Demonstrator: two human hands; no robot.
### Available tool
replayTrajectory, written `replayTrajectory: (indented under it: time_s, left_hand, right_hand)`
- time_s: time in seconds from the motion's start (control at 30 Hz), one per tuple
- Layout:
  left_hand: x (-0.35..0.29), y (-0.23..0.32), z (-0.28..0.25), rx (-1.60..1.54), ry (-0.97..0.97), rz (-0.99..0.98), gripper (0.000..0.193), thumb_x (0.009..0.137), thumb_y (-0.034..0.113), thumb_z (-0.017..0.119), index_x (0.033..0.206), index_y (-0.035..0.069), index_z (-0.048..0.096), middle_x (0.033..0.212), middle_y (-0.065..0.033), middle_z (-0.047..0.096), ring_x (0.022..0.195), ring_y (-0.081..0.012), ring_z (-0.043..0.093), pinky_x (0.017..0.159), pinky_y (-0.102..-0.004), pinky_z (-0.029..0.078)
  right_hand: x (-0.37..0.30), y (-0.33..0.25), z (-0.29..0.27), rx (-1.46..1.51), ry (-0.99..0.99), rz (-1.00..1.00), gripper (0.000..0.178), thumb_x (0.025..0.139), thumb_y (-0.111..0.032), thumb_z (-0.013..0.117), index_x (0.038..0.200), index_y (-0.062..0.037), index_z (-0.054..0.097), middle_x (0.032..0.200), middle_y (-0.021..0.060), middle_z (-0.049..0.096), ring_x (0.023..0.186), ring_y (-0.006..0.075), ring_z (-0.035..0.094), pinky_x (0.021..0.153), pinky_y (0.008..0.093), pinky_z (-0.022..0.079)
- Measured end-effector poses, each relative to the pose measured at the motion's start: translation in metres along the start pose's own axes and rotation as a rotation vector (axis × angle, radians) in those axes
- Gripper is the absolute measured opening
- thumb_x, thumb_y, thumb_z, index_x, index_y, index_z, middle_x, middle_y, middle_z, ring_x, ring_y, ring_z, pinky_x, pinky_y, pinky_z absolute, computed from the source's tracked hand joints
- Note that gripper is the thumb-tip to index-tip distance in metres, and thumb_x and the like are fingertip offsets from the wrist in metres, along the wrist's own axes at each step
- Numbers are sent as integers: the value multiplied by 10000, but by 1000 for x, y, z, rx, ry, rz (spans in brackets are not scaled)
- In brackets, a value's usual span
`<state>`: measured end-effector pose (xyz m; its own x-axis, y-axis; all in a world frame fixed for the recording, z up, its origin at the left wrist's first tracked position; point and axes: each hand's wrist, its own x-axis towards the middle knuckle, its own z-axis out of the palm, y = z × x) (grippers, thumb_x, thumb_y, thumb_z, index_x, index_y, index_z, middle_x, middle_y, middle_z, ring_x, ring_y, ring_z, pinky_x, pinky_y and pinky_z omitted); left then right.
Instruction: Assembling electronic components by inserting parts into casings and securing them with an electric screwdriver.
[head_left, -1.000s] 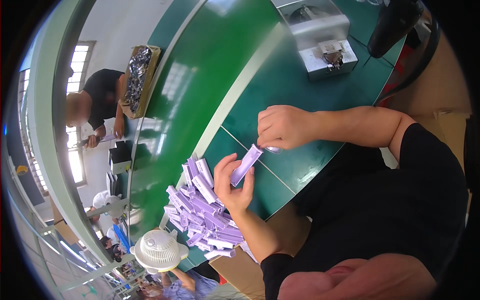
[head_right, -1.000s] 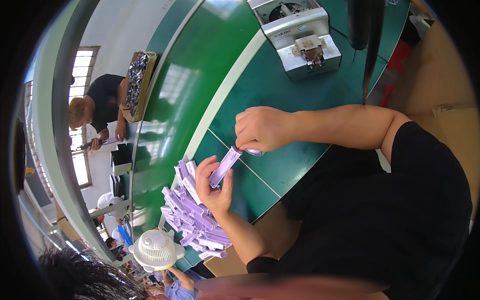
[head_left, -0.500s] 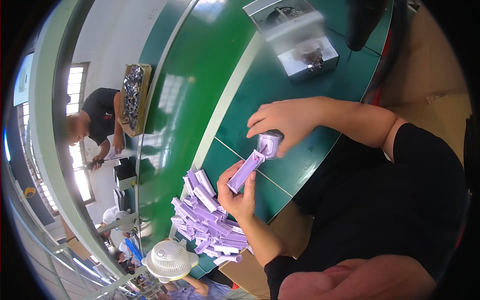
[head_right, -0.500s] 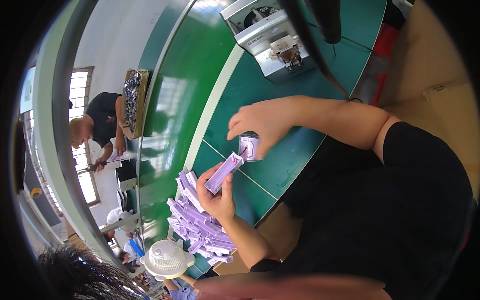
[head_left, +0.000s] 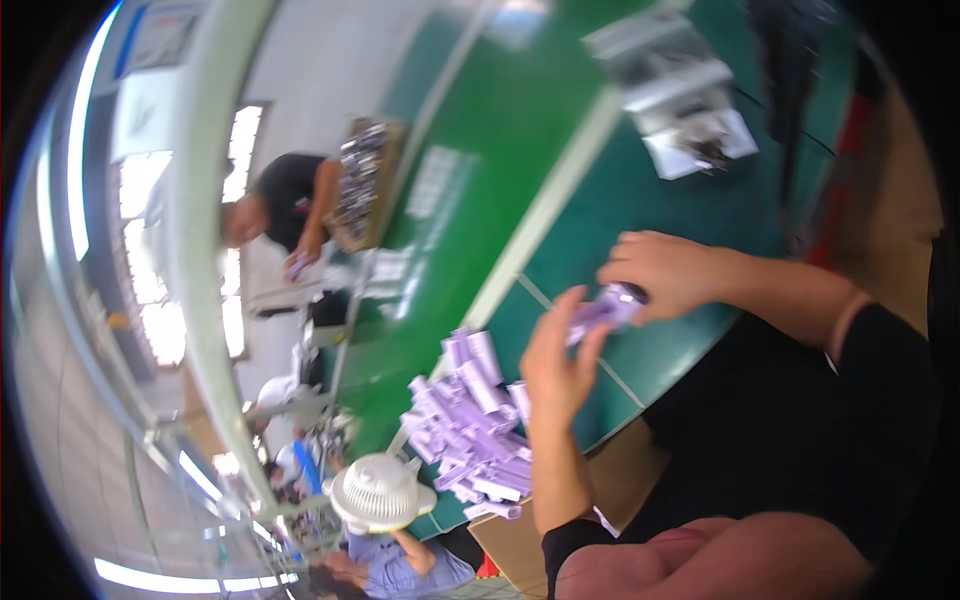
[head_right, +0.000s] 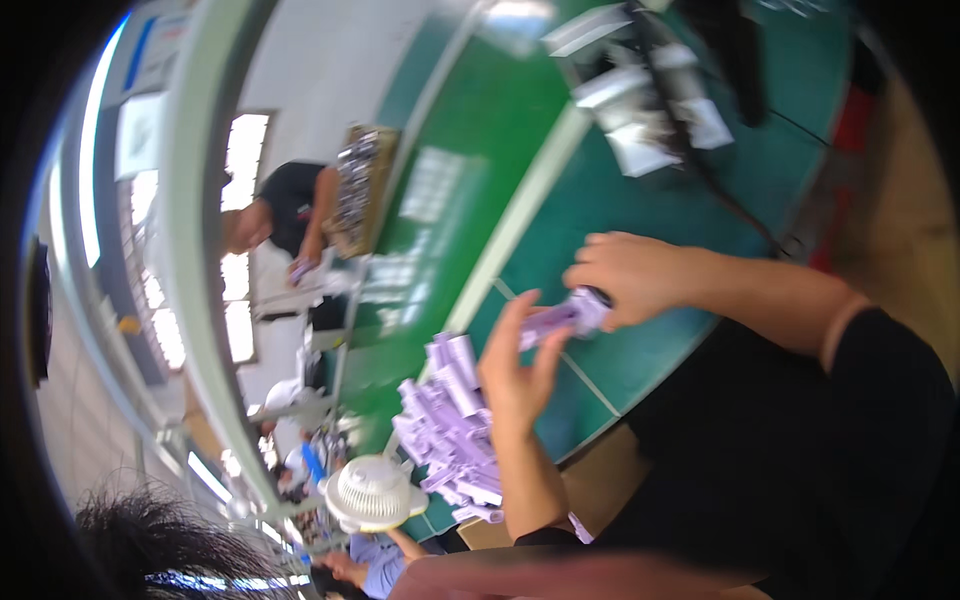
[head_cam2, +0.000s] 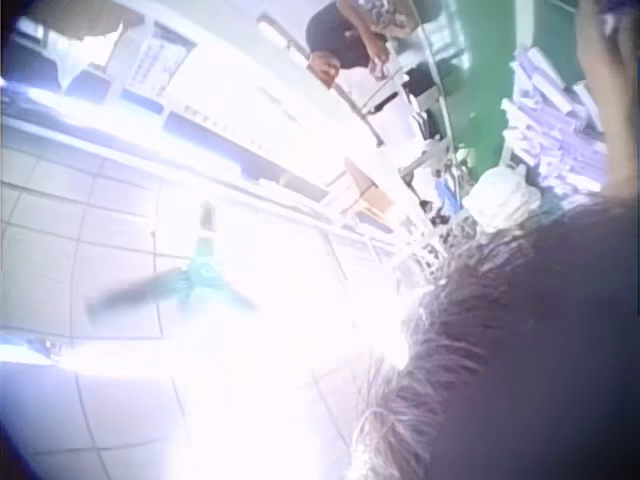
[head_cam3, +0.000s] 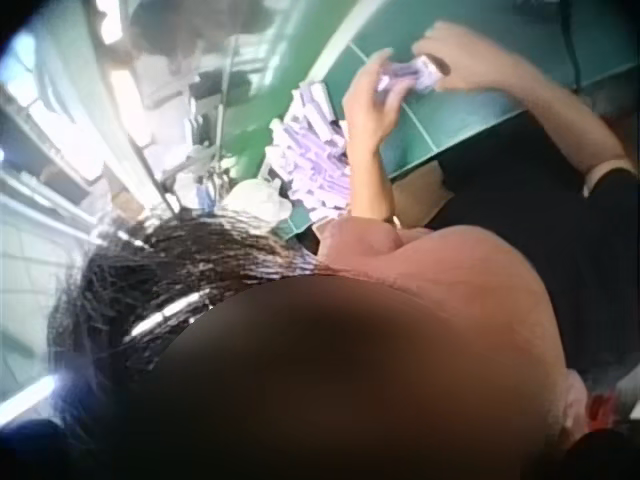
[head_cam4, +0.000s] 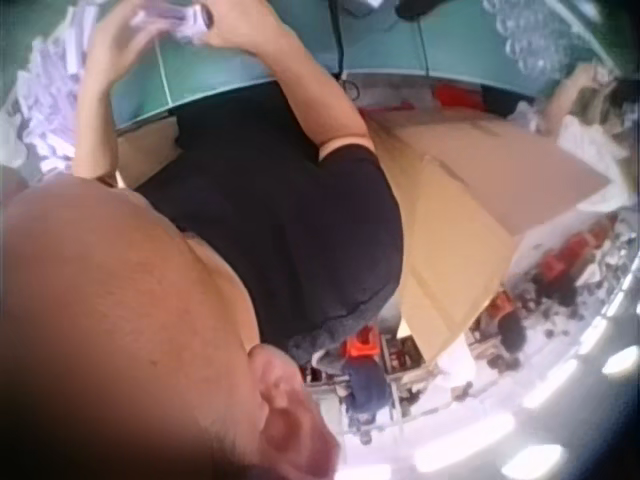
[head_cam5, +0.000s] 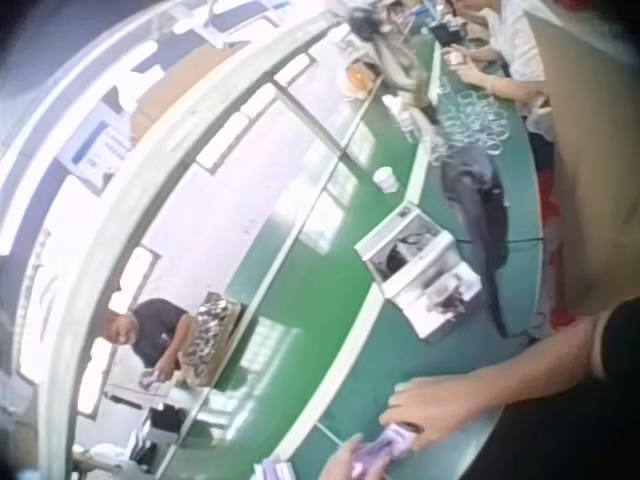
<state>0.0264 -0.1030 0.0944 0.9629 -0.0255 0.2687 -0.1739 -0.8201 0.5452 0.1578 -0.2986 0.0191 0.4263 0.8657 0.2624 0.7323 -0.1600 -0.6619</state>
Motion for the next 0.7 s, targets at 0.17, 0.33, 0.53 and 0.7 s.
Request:
replayTrajectory:
  time_s: [0.17,0.33,0.53,0.7]
  left_hand:
    - [16,21,-12,26,-108,13,531,879,101,806,1377,110,623,1038,-137,728,936,-309,731,812,-387,580]
    - [19,17,-12,-67,-126,9,516,947,174,745,1437,122,592,1078,-142,699,968,-318,707,832,-394,565]
    - [21,-3,-1,-429,-180,1,459,1079,262,557,1470,25,513,1193,-159,642,1161,-279,645,960,-375,508]
    - [42,-26,10,-813,-260,-15,383,1056,296,582,1316,14,585,1201,-128,650,1235,-285,615,1023,-391,483]
  right_hand:
    - [-2,-11,-2,42,18,39,617,679,-324,916,1176,-53,670,1079,111,657,1074,334,596,967,445,478]
    - [-10,-16,2,63,85,37,682,684,-368,917,1232,-48,665,1126,119,664,1099,335,592,1000,448,466]
    - [-32,-26,-18,-47,763,-98,678,716,-114,904,1314,-20,600,1328,179,604,1183,374,595,1027,465,491]
    - [-48,-26,-64,-354,1355,-186,606,830,67,747,1381,34,497,1463,284,482,1389,386,482,1181,503,363]
